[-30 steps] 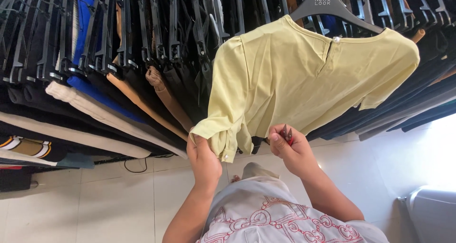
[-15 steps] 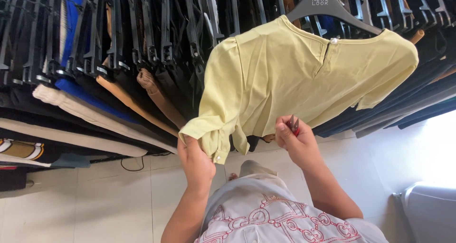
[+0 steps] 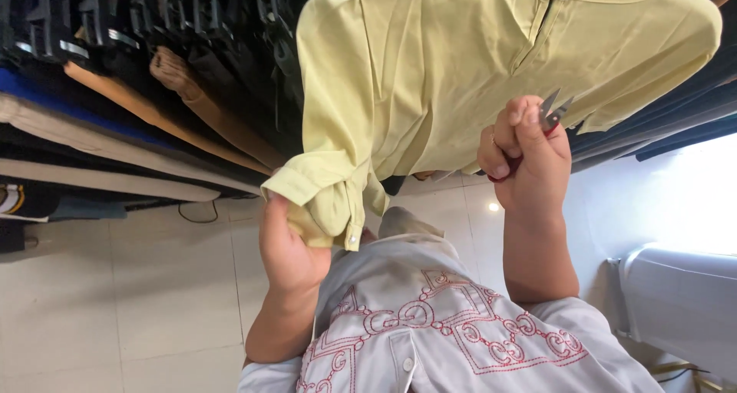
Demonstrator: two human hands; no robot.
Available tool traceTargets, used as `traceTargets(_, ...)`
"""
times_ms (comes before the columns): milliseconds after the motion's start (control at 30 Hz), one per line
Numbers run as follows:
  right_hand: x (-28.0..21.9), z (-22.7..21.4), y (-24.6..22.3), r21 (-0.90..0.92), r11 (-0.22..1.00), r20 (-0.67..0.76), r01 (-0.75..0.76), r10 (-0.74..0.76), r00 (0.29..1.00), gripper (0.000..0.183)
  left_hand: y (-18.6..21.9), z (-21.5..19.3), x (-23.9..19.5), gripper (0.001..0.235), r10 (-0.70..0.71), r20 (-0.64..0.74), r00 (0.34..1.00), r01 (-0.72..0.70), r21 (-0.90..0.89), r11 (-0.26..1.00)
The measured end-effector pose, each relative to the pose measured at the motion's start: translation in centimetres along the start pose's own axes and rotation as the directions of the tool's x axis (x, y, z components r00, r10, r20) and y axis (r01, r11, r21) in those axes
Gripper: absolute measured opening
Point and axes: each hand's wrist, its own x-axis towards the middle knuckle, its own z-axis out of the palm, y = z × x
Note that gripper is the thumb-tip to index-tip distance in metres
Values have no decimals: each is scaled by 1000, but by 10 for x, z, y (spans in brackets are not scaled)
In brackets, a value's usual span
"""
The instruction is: The person uses small scissors to cut off tags and threads from a white blouse and a yellow blouse hanging on a rack. The person handles the garments one at a time, snipping the excess material and then returning the items to the rack.
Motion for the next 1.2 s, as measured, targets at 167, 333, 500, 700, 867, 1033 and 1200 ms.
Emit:
traceTargets(167,13,-17,-7,196,976,98,-95,77,992,33,-16,-11,-13,54,12,88,996,-13,14,1000)
traceTargets(333,29,-27,-23,285,939,222,-190,128,967,41,-52,0,-15,53,66,139,988,-74,51,996)
traceTargets(500,31,-22,-24,348,892,351,-290,163,922,46,-48,35,-30,49,93,330,939,-252,479,841)
traceTargets(700,17,2,-7,340,842,476,-419,230,849,48,-57,94,-61,69,363,603,711,-699,662,270)
traceTargets(867,8,15,4,277,828,615,-488,237,752,47,-62,105,-84,54,352,607,712,-694,533,484)
traceTargets(1033,13,17,19,235,838,672,-493,226,705,43,-65,93,-90,32,363,463,809,-584,567,580)
traceTargets(1200,11,31,31,139,845,723,-517,270,636,40,-72,73,-98,16,386,250,888,-454,605,654)
